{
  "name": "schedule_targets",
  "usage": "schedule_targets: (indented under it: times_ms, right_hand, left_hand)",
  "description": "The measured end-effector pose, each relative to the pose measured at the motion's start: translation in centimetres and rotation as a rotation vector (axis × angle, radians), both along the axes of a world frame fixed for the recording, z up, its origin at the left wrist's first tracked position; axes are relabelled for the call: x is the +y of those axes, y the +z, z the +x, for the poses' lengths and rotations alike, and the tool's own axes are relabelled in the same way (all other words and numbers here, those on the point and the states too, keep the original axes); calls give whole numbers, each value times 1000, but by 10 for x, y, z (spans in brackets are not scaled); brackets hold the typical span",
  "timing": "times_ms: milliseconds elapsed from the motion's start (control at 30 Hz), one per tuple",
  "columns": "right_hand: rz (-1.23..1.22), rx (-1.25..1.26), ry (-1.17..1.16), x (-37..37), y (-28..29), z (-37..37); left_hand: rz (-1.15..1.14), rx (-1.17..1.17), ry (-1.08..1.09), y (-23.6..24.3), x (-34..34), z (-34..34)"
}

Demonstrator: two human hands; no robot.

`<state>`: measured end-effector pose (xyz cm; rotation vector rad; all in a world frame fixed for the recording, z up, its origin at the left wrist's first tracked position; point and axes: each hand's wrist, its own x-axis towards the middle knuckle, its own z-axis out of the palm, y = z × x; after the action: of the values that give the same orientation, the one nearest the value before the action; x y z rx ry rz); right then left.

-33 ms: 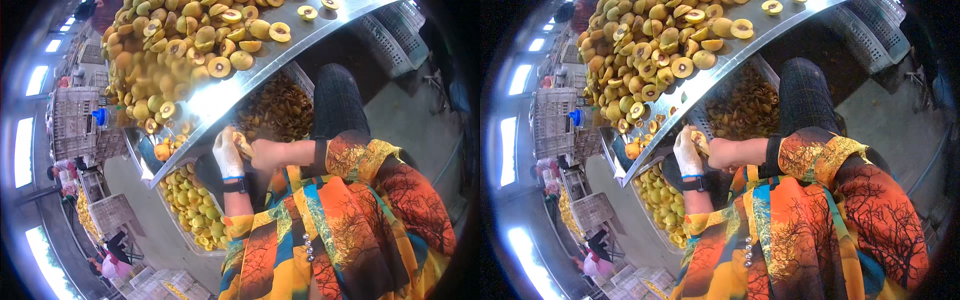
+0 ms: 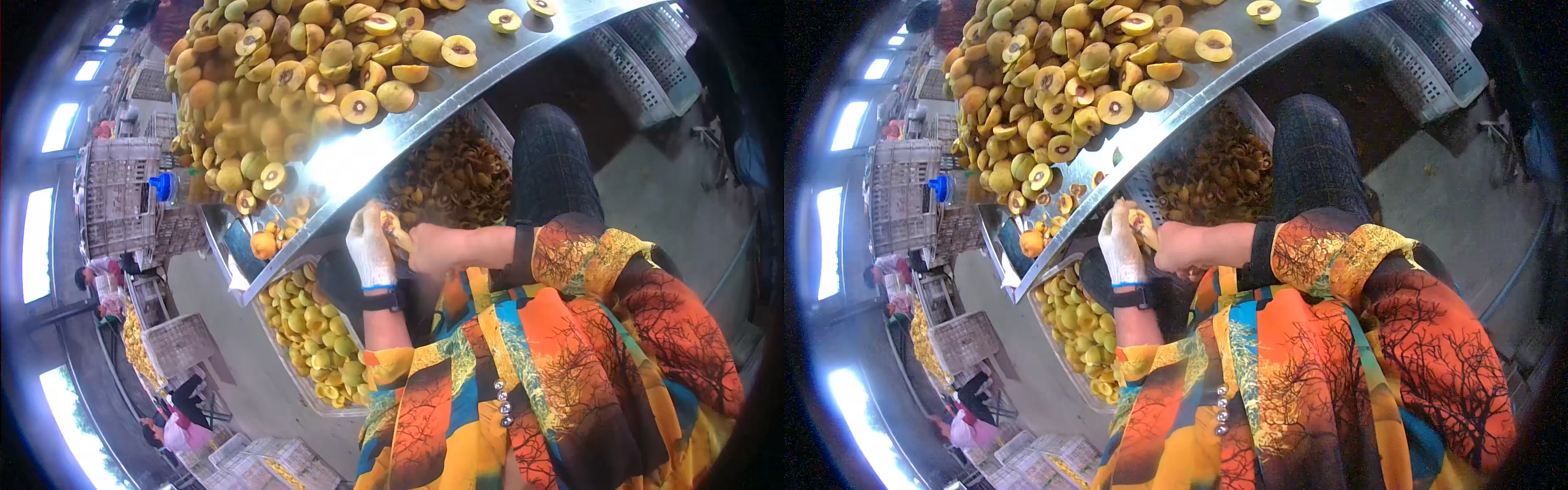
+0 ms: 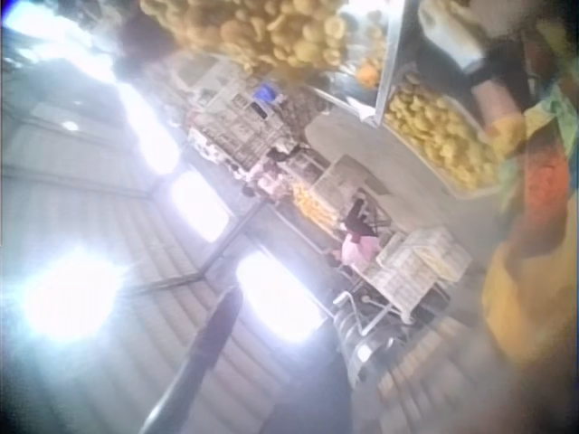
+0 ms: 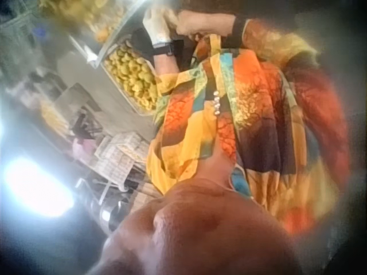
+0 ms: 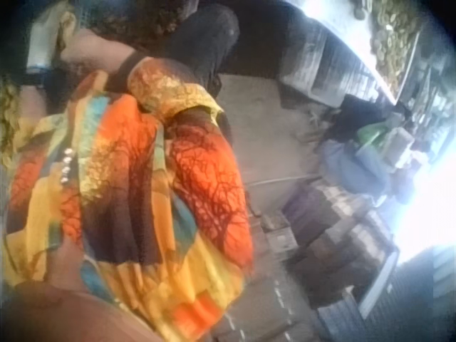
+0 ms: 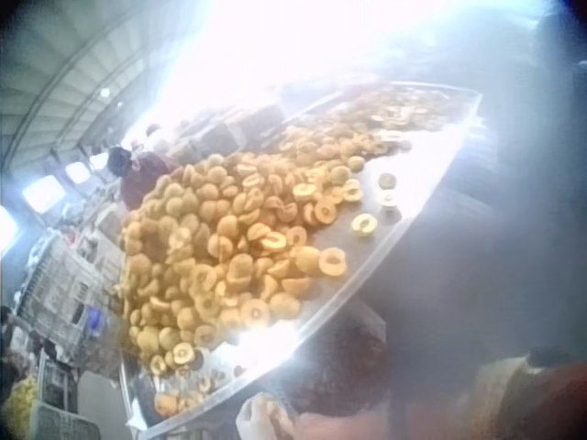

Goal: The person sits at a metal table and repeatedly picks up yellow fruit, cuts them in half with a knife, and removes the pits by hand. The pitted halves are placed on the table surface while the pits are discarded into a container below.

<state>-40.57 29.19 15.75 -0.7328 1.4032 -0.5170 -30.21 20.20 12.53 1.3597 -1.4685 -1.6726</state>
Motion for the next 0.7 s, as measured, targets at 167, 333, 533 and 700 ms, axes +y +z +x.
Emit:
schedule_targets:
  times_ms: [167,333,533,700]
  right_hand:
    - [64,-223,-220,-2,10,2]
    - [-236,125,-153,1,11,19]
    - [-456,405,-89,1,-18,29]
    - [33,-149,-88,-9,29,9]
  left_hand:
    - [-339,237,70,-6,3,1]
    - [6,327,256,6,0,-3]
    - [252,372,256,18,-4,-7]
    - [-50,257,72,0,-12,14]
